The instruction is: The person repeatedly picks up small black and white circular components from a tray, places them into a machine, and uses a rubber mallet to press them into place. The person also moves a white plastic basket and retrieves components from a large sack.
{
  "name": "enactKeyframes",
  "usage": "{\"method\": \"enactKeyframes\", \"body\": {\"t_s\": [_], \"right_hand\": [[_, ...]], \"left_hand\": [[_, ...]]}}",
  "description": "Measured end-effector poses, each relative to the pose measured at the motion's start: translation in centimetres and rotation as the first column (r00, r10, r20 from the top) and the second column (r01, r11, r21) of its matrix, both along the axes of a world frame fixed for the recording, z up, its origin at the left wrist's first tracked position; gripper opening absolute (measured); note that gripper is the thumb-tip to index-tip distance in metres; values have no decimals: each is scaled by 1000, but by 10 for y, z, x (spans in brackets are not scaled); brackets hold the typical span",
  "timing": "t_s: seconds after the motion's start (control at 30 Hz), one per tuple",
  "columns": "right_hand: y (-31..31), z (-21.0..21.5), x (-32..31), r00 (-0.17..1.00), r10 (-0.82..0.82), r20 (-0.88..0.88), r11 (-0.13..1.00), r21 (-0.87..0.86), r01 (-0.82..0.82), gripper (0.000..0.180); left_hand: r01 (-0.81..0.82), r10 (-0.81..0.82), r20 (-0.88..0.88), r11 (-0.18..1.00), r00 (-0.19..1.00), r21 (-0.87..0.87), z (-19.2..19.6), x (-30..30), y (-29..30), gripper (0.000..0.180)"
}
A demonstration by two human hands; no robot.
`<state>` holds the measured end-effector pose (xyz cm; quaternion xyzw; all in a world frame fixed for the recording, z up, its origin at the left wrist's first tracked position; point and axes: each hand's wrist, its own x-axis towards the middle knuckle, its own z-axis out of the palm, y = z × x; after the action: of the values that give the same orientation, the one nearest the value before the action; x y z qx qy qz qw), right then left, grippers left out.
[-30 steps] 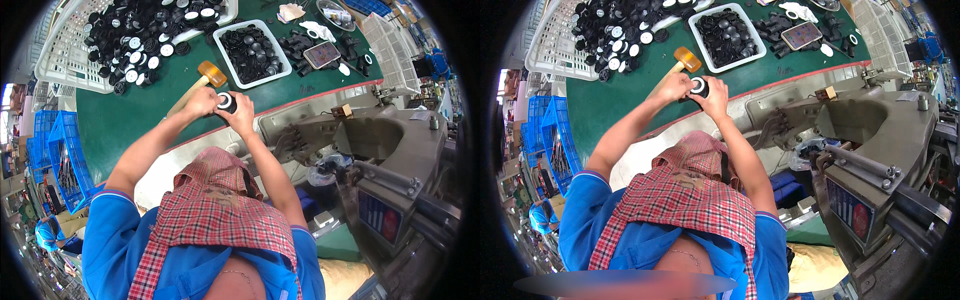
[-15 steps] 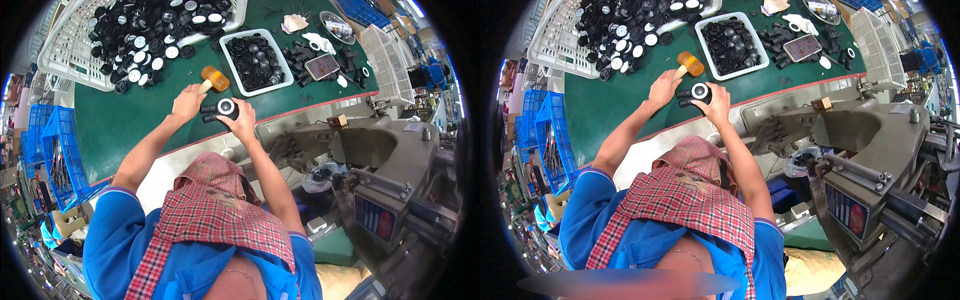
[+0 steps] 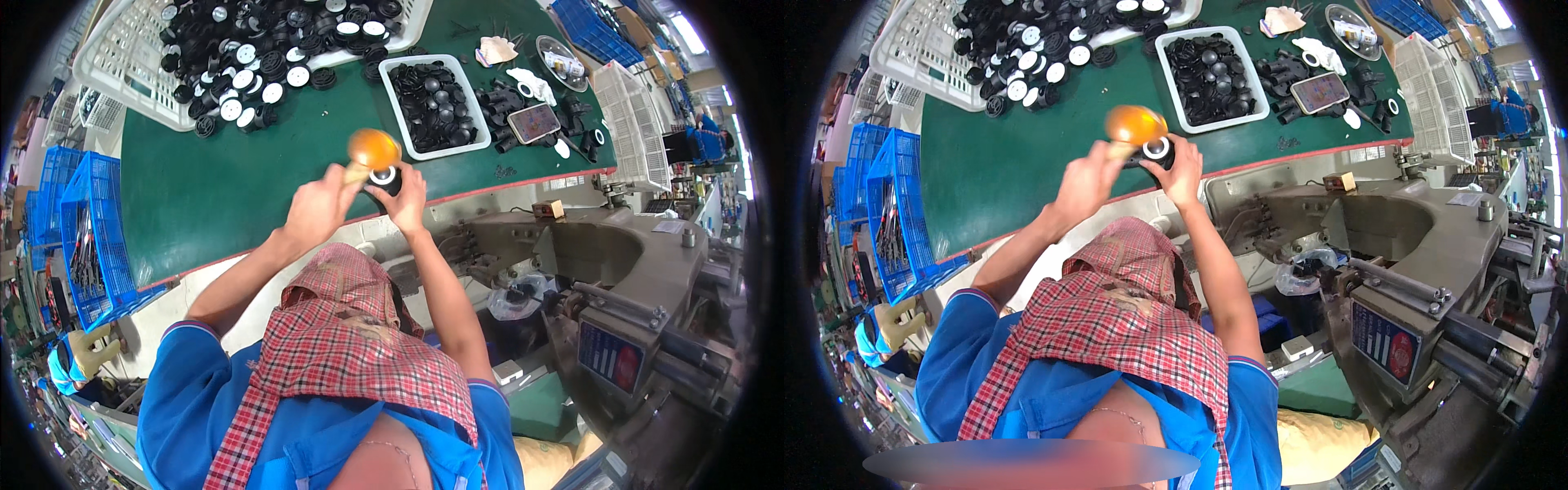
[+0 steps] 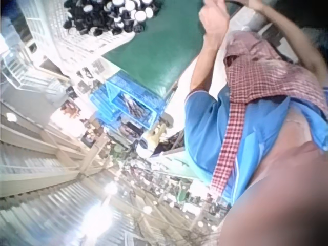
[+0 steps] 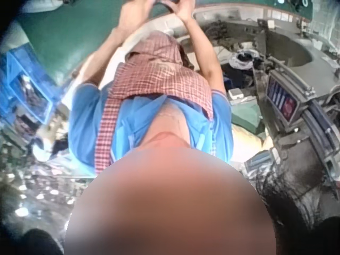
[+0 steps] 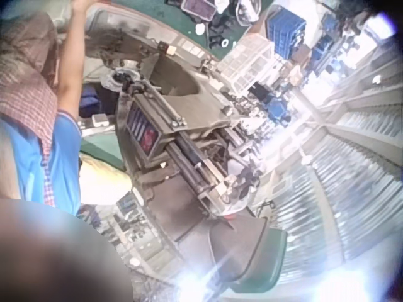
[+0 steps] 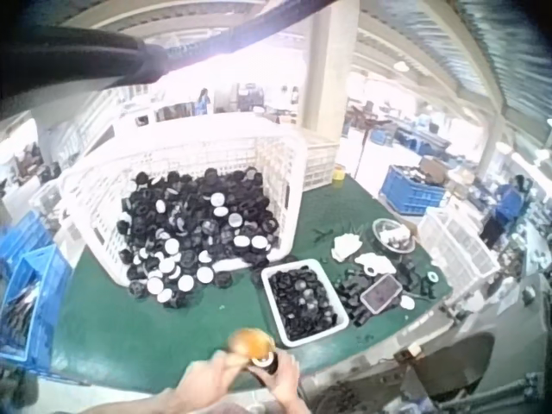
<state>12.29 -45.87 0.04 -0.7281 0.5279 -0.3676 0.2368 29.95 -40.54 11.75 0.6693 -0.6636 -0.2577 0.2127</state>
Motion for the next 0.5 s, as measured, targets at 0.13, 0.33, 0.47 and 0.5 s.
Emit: {"method": "enactKeyframes", "body": {"t_s": [0.13, 0.33, 0.47, 0.5], "right_hand": [[1, -4, 1, 999, 7, 34, 999, -52, -5, 65], [-2, -11, 1, 1000, 6, 20, 994, -108, -4, 64], [14, 4, -4, 947, 87, 310, 985, 114, -128, 56], [29, 10, -4, 898, 90, 430, 945, 247, -213, 58]], "left_hand": [[6, -11, 116, 999, 993, 42, -17, 4, -8, 36], [-204, 233, 175, 965, 957, -167, -50, 19, -55, 38], [-65, 128, 83, 847, 988, -527, -52, 8, -6, 56], [-74, 104, 22, 827, 994, -557, -53, 8, 25, 57]]}}
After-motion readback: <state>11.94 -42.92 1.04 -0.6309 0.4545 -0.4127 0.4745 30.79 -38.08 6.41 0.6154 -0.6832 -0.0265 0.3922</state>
